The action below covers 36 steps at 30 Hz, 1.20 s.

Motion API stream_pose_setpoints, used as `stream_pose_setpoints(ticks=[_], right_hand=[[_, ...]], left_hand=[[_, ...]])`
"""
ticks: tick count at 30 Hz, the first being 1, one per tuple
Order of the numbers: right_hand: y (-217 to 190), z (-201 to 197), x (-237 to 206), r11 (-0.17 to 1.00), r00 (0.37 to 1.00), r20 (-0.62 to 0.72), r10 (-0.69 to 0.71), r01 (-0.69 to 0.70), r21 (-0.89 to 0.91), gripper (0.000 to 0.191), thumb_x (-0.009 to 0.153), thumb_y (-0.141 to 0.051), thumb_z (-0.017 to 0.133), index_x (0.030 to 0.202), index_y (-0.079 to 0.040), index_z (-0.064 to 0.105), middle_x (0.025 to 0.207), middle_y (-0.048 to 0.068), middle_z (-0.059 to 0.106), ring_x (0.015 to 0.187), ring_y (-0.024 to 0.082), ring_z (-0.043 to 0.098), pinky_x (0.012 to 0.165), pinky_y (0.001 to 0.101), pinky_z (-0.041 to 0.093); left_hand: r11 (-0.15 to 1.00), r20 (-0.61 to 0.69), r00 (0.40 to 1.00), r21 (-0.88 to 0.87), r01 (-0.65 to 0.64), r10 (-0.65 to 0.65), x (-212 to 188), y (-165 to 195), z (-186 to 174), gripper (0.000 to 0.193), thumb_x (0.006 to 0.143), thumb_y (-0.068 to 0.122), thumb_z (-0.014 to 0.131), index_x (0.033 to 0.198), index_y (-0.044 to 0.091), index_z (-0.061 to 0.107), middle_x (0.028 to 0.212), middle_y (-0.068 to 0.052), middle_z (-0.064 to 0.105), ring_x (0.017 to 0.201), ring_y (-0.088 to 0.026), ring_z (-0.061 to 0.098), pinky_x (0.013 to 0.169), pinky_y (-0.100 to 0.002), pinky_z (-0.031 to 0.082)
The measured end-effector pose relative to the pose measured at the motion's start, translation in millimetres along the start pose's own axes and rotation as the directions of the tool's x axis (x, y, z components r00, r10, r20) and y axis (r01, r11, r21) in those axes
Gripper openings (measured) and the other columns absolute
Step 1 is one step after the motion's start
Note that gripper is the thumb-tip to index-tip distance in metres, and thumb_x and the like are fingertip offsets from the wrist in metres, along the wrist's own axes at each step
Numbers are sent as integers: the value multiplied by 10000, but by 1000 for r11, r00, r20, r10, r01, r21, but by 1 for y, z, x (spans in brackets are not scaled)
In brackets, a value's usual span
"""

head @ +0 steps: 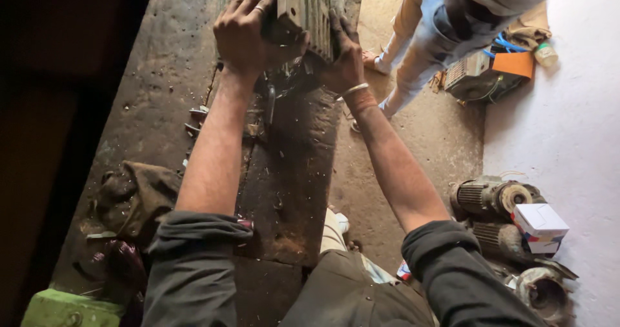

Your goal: The person works on an electric motor housing on a cluttered workbench, prying and scraping inside the housing with a flat blade tool, then using a red-handled screwdriver on the motor and tapping it with a hammer. They lift, reposition, and shake the motor housing to loosen its internal components while a second person assists at the bench.

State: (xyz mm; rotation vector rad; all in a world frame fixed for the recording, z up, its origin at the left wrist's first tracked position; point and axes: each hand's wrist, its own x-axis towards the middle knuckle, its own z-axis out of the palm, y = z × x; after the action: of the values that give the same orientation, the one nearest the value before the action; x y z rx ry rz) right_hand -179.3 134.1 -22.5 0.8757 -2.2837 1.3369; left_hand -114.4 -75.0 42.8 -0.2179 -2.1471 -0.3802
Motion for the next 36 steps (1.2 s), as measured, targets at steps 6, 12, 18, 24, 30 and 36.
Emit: stream_pose_setpoints(ticks=[6, 12, 18, 24, 30, 36], right_hand=[[-1, 1, -1, 999, 999, -29, -33, 33, -9, 800, 849, -321, 847, 1436, 107, 513, 1343, 298, 658, 1385, 445, 531, 1157, 458, 454], [0, 0, -4, 997, 998, 6, -60, 59, 51, 756, 880, -328, 868, 1434, 73, 544, 1332, 263, 683, 1294, 378, 650, 1128, 412, 538], [1, 0, -1, 997, 996, -57, -73, 73, 13, 763, 816, -324, 863, 1405, 58, 562, 1298, 245, 700, 1268, 379, 642, 1102, 423, 516], [1, 4, -7, 999, 997, -69, -22, 20, -33, 790, 852, -324, 865, 1439, 82, 525, 1383, 301, 618, 1328, 416, 597, 1151, 431, 496], [-4, 1, -4, 999, 998, -41, -43, 42, -13, 855, 816, -342, 884, 1440, 102, 504, 1379, 331, 600, 1314, 460, 584, 1136, 451, 486], [-10, 3, -8, 995, 995, -67, -80, 76, -60, 812, 833, -320, 885, 1432, 91, 524, 1377, 333, 608, 1335, 471, 575, 1140, 456, 483]], left_hand=[[999, -25, 999, 15, -35, 36, 2, 3, -2, 668, 781, 599, 918, 1163, 69, 781, 1203, -110, 748, 1195, -354, 678, 1004, -483, 563], [933, 328, 876, 188, 306, -353, -1, 12, -15, 717, 752, 761, 811, 1071, 121, 758, 1061, -86, 733, 1138, -315, 703, 999, -439, 564], [997, -57, 995, 29, -75, 77, 5, 9, -9, 650, 759, 583, 901, 1183, 111, 760, 1153, -92, 738, 1170, -355, 687, 966, -472, 561], [1000, 11, 1000, 5, -7, 6, 0, 7, -2, 637, 785, 598, 892, 1143, 85, 770, 1104, -99, 750, 1083, -342, 704, 929, -482, 567], [998, -48, 998, 42, -45, 47, 3, 8, -8, 629, 778, 586, 902, 1140, 88, 777, 1126, -92, 752, 1148, -355, 697, 959, -490, 566], [999, -43, 999, 29, -25, 26, -8, -1, -7, 652, 772, 588, 904, 1146, 68, 779, 1176, -110, 754, 1187, -371, 686, 1008, -493, 555]])
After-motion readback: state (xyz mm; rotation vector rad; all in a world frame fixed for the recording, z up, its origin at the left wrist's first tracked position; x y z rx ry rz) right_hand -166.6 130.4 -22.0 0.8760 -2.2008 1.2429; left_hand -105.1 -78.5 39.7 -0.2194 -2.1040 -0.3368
